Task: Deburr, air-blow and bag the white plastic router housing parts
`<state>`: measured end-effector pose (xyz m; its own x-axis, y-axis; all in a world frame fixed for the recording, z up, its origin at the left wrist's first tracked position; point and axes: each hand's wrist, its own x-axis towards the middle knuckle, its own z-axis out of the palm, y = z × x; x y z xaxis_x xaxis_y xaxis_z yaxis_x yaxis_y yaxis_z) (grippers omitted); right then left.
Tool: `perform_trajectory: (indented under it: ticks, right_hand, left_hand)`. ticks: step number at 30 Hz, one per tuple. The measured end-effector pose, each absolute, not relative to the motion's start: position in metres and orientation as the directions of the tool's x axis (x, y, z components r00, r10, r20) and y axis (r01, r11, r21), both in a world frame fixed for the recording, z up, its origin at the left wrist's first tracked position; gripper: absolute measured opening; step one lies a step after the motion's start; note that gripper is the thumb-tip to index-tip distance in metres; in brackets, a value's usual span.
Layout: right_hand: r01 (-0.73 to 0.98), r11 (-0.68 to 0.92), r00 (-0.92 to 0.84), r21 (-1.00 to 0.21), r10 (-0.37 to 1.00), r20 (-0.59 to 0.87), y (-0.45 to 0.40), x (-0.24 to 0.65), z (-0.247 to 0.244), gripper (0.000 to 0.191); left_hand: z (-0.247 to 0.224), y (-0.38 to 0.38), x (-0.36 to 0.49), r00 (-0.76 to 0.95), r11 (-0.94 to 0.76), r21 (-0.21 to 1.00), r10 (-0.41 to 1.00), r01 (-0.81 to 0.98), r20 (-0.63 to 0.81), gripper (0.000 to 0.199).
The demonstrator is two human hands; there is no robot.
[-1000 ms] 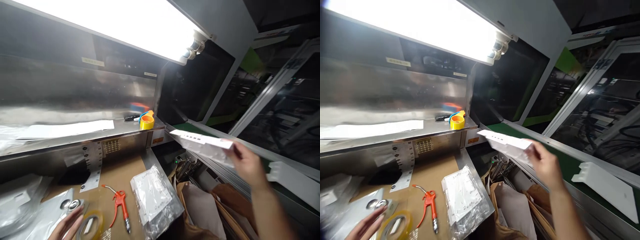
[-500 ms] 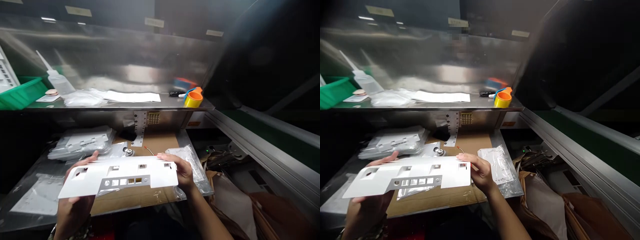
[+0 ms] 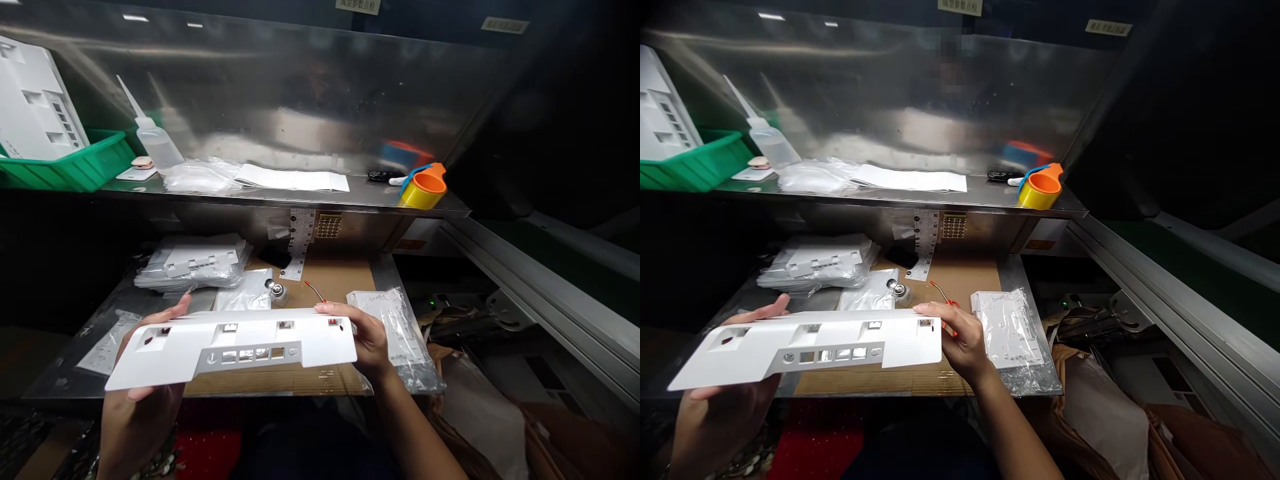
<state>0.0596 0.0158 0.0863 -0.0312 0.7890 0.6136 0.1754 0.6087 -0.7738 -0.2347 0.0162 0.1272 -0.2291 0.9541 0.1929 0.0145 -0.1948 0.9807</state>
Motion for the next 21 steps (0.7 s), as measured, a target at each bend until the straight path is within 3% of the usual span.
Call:
perform_trajectory:
  ticks: [7,11,21]
  right_hand:
    - [0.178,0.582,-0.012,-0.794,0.808,0.590,0.016,0.067,0.081,0.044]
    - [0.187,0.542,0.011,-0.820,0.833,0.553,0.016,0.072,0.076,0.043]
    - [0.246,0.489,0.019,-0.837,0.861,0.508,0.021,0.081,0.063,0.037]
  left_hand:
    - [0.123,0.023,-0.229,-0.204,-0.187,0.980,0.964,-0.066,0.170,0.094]
    - [0.125,0.023,-0.223,-0.195,-0.184,0.974,0.968,-0.130,0.157,0.084]
    - [0.130,0.018,-0.213,-0.214,-0.248,0.966,0.950,-0.076,0.227,0.071]
